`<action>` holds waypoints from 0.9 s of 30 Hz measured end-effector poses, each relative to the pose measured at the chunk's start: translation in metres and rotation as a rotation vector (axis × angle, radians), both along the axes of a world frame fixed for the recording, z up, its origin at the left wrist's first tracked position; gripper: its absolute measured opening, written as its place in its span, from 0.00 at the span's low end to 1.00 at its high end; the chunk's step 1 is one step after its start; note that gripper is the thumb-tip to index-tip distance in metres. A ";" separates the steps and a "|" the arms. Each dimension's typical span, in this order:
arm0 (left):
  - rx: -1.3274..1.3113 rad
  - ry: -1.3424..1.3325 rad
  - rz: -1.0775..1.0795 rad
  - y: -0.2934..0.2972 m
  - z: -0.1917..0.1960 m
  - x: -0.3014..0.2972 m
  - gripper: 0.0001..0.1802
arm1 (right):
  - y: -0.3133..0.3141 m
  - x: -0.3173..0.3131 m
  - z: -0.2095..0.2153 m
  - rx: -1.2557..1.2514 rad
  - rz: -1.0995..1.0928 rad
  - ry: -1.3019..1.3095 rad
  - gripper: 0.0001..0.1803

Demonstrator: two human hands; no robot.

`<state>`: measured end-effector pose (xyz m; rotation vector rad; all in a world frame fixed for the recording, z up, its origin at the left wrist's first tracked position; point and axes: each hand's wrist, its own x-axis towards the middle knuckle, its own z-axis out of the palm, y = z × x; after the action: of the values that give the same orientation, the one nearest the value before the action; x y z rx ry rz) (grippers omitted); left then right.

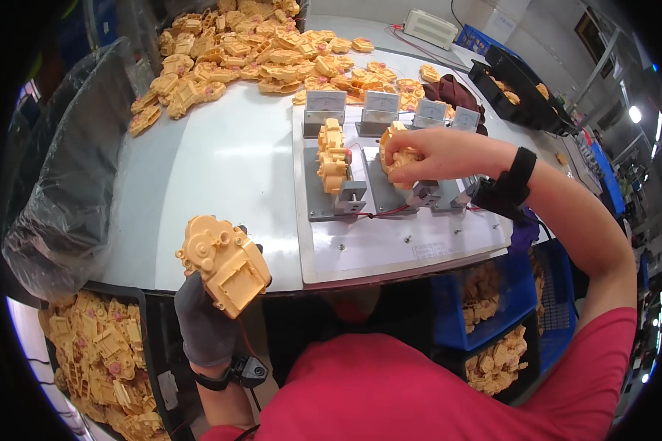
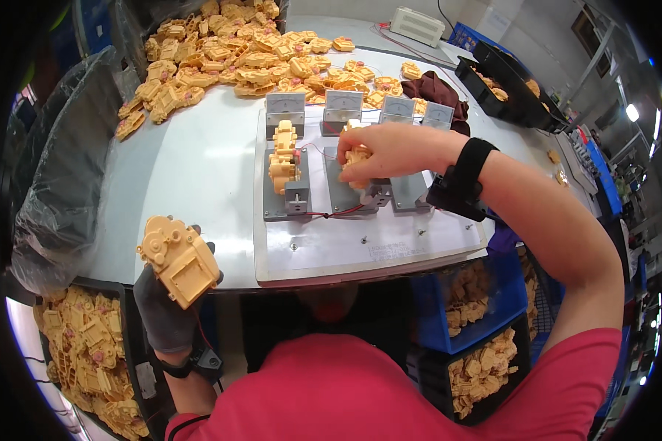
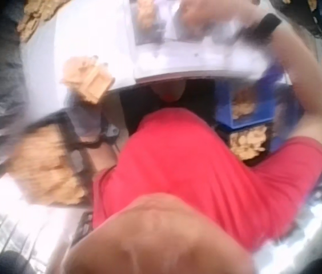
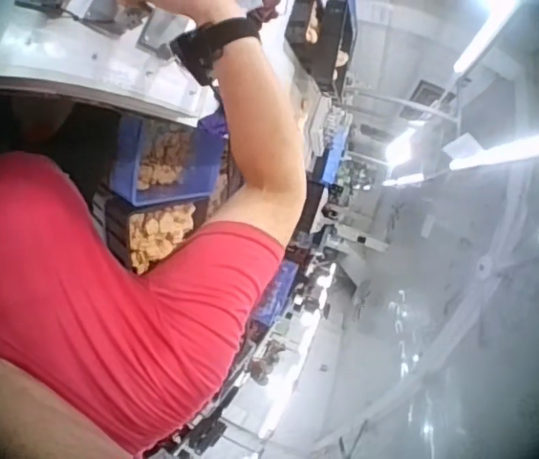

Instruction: The person places small, beige plastic components onto a white testing board with metal fixtures and wires. They use their hands to position the parts and occasionally wipe the board with a cloth. The person handles the components one at a time, placing them into slots on the board.

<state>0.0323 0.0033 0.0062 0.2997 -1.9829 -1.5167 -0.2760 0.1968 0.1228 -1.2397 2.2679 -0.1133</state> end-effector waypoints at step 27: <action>0.669 -0.138 -0.441 0.045 0.092 -0.098 0.33 | 0.152 0.085 -0.094 -1.294 -0.861 -0.233 0.26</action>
<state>-0.0660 0.0481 0.0983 0.2467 -1.6443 -2.4923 -0.1907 0.3489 0.0285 -0.4845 2.2701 -2.1256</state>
